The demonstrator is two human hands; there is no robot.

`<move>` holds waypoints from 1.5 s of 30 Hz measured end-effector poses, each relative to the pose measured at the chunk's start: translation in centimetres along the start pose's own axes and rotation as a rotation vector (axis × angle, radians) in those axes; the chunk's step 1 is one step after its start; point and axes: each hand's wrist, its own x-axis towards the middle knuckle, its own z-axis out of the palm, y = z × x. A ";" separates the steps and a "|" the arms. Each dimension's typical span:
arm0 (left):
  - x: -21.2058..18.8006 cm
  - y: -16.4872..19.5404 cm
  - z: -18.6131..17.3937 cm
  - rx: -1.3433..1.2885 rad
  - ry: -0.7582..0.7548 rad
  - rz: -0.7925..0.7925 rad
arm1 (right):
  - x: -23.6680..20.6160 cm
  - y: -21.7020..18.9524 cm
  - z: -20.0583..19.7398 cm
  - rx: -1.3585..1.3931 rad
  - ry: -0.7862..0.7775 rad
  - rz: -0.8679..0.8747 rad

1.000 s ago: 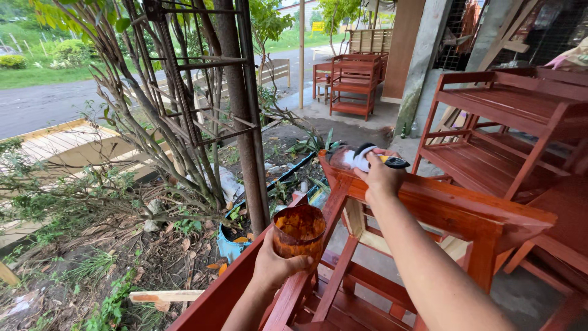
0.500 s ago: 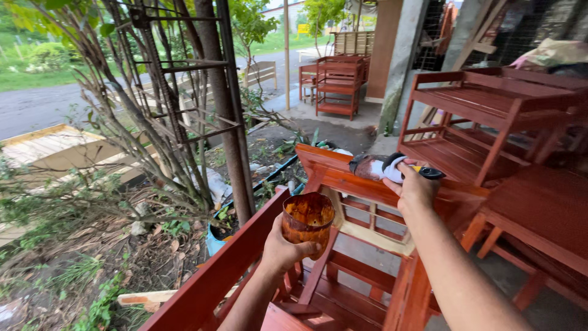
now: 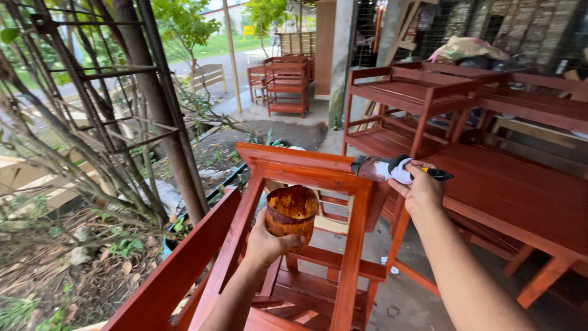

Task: The person applies reddish-brown wood stain to an upside-down wooden bench and chair frames using a wide brush, holding a stain container in one hand while brushing rails and slats. They then pour more stain from a bottle into the container, re-dip the brush, and resume brushing the furniture.

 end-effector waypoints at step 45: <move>-6.8 3.9 -1.6 0.038 0.039 -0.015 | -11.1 -0.6 -2.6 -1.111 -0.822 -1.042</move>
